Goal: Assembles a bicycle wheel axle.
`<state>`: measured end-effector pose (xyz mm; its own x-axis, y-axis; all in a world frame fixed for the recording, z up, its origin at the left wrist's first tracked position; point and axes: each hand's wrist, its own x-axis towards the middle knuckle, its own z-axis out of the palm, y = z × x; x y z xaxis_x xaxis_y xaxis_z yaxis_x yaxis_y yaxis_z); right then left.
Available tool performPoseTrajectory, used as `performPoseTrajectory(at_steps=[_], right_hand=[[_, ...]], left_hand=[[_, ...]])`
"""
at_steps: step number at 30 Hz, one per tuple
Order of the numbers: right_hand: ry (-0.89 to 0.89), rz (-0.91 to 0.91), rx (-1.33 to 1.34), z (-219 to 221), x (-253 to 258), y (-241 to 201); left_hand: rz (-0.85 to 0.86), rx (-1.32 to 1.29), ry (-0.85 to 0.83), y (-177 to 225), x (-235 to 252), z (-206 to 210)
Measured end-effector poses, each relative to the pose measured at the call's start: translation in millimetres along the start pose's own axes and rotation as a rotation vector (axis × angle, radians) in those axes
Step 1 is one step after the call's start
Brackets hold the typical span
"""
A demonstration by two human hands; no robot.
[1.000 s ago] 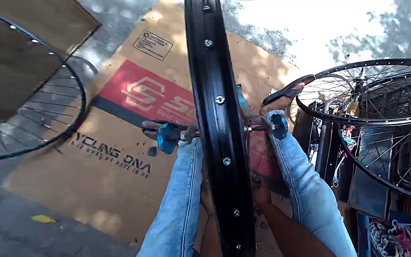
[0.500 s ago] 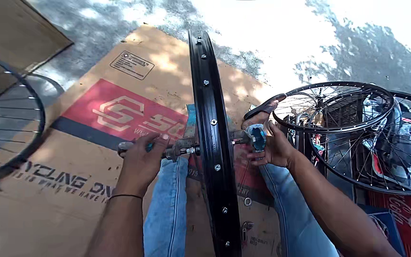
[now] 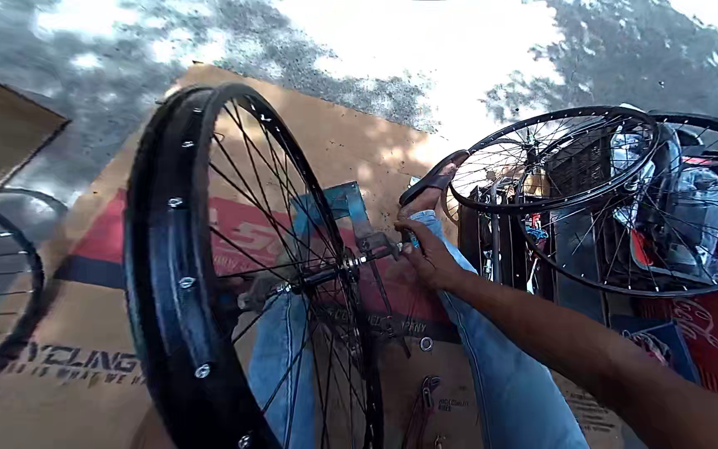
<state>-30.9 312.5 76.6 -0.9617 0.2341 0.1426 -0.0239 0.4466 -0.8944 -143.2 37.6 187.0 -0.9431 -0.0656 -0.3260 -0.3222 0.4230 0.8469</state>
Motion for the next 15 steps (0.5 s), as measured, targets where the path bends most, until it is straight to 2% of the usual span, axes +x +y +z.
performPoseTrajectory(at_steps=[1, 3, 4, 5, 6, 7, 9, 10, 11, 12, 13, 14, 15], right_hand=[[-0.134, 0.225, 0.087, -13, 7, -20], [-0.282, 0.766, 0.243, -29, 51, -58], [-0.302, 0.938, 0.255, -27, 64, -64], [-0.296, 0.971, 0.209, -21, 69, -61], [-0.235, 0.885, 0.119, -15, 68, -53], [-0.111, 0.695, 0.037, -6, 57, -44], [0.201, 0.097, -0.058, 13, 26, -14], [0.301, -0.152, -0.085, 20, 18, 2], [0.337, -0.283, -0.102, 22, 15, 12], [0.307, -0.302, -0.107, 18, 17, 15], [0.220, -0.195, -0.079, 11, 13, 9], [0.097, 0.045, 0.001, 0, 6, -7], [-0.021, 0.382, 0.132, -10, 16, -29]], left_hand=[[-0.029, -0.018, 0.014, 19, -9, 10], [0.015, -0.026, 0.031, 28, -15, 19], [0.014, -0.025, 0.038, 31, -23, 21], [0.016, -0.015, 0.056, 30, -24, 23], [0.033, -0.004, 0.057, 23, -19, 22], [0.076, 0.001, 0.047, 10, -8, 17], [0.215, -0.033, -0.006, -20, 11, 8], [0.265, -0.048, -0.029, -33, 15, 4], [0.275, -0.061, -0.011, -35, 16, 6], [0.301, -0.069, -0.009, -36, 20, 6], [0.360, -0.074, -0.057, -51, 30, -1], [0.453, -0.101, -0.142, -74, 47, -13], [0.548, -0.126, -0.199, -89, 66, -21]])
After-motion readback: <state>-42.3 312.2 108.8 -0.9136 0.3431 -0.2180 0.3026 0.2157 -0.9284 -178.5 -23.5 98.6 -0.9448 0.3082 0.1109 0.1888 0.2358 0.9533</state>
